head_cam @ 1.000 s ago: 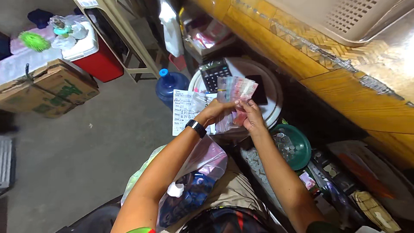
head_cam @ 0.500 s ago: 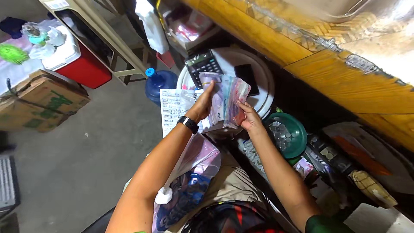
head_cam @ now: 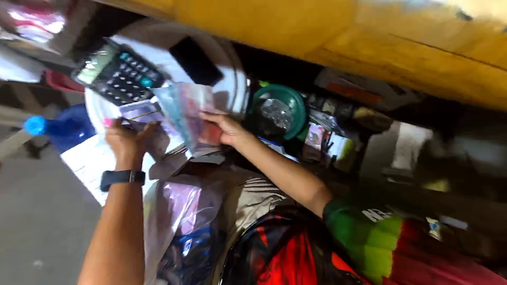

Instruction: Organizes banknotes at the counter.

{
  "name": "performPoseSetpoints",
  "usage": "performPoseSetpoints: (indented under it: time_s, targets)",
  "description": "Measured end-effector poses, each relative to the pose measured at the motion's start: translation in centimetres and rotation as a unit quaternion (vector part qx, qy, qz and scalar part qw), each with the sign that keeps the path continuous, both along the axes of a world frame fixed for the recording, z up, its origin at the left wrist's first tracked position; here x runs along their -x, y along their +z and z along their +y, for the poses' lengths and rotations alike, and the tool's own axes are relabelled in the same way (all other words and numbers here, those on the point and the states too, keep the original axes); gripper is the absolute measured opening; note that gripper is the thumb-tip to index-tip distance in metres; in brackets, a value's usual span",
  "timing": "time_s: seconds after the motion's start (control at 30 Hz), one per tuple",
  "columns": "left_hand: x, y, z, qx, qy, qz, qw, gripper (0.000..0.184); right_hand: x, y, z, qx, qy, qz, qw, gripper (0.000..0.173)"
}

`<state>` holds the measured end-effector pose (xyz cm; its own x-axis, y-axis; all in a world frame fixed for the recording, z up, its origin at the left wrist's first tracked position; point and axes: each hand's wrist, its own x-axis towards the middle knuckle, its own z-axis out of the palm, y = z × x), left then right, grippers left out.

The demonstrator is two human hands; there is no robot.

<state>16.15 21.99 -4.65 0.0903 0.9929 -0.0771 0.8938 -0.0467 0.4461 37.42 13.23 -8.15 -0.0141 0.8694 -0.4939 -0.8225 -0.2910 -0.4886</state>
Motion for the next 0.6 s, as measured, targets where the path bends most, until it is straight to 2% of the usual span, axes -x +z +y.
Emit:
performPoseSetpoints:
  time_s: [0.03, 0.07, 0.1, 0.13, 0.17, 0.2, 0.23, 0.27, 0.33, 0.4, 0.47, 0.53, 0.6]
  targets:
    - [-0.1, 0.6, -0.1, -0.031, -0.021, 0.018, 0.999, 0.088, 0.5, 0.1, 0.2, -0.006, -0.008, 0.008, 1.0, 0.026]
    - [-0.3, 1.0, -0.1, -0.073, -0.045, 0.011, 0.996, 0.095, 0.9, 0.4, 0.5, -0.008, -0.018, 0.013, 1.0, 0.026]
    - [-0.7, 1.2, -0.1, -0.102, -0.063, -0.031, 0.992, 0.088, 1.3, 0.8, 0.7, -0.01, -0.026, 0.017, 0.999, 0.027]
    - [-1.6, 1.6, -0.5, -0.099, -0.072, -0.111, 0.986, 0.072, 1.6, 1.3, 0.9, -0.012, -0.029, 0.02, 0.999, 0.029]
    - [-3.1, 2.4, -1.2, -0.048, -0.066, -0.229, 0.97, 0.051, 1.8, 2.1, 0.9, -0.012, -0.029, 0.018, 0.999, 0.029]
    - [-4.5, 3.5, -2.0, 0.037, -0.059, -0.356, 0.932, 0.051, 2.1, 2.7, 0.9, -0.015, -0.025, 0.011, 1.0, 0.029]
    - [-5.4, 4.3, -2.6, 0.113, -0.053, -0.458, 0.88, 0.067, 2.4, 3.2, 1.0, -0.024, -0.021, -0.004, 0.999, 0.029]
    - [-6.1, 4.9, -3.3, 0.158, -0.057, -0.512, 0.842, 0.071, 2.7, 3.6, 1.0, -0.037, -0.02, -0.03, 0.999, 0.029]
    - [-7.3, 5.0, -4.9, 0.183, -0.034, -0.545, 0.817, 0.053, 3.0, 3.5, 0.6, -0.066, -0.038, -0.126, 0.989, 0.03]
    - [-8.1, 4.9, -5.8, 0.218, 0.043, -0.521, 0.824, 0.036, 2.9, 2.8, 0.3, -0.088, -0.061, -0.226, 0.968, 0.035]
    - [-7.7, 4.2, -5.2, 0.255, 0.065, -0.505, 0.822, 0.034, 2.7, 1.4, 0.5, -0.108, -0.087, -0.305, 0.942, 0.035]
    - [-7.2, 3.4, -4.7, 0.271, 0.078, -0.519, 0.807, 0.036, 2.3, 0.0, 1.0, -0.133, -0.114, -0.402, 0.899, 0.024]
    - [-7.0, 3.0, -4.5, 0.267, 0.085, -0.535, 0.797, 0.035, 1.7, -0.9, 1.3, -0.142, -0.098, -0.443, 0.879, 0.027]
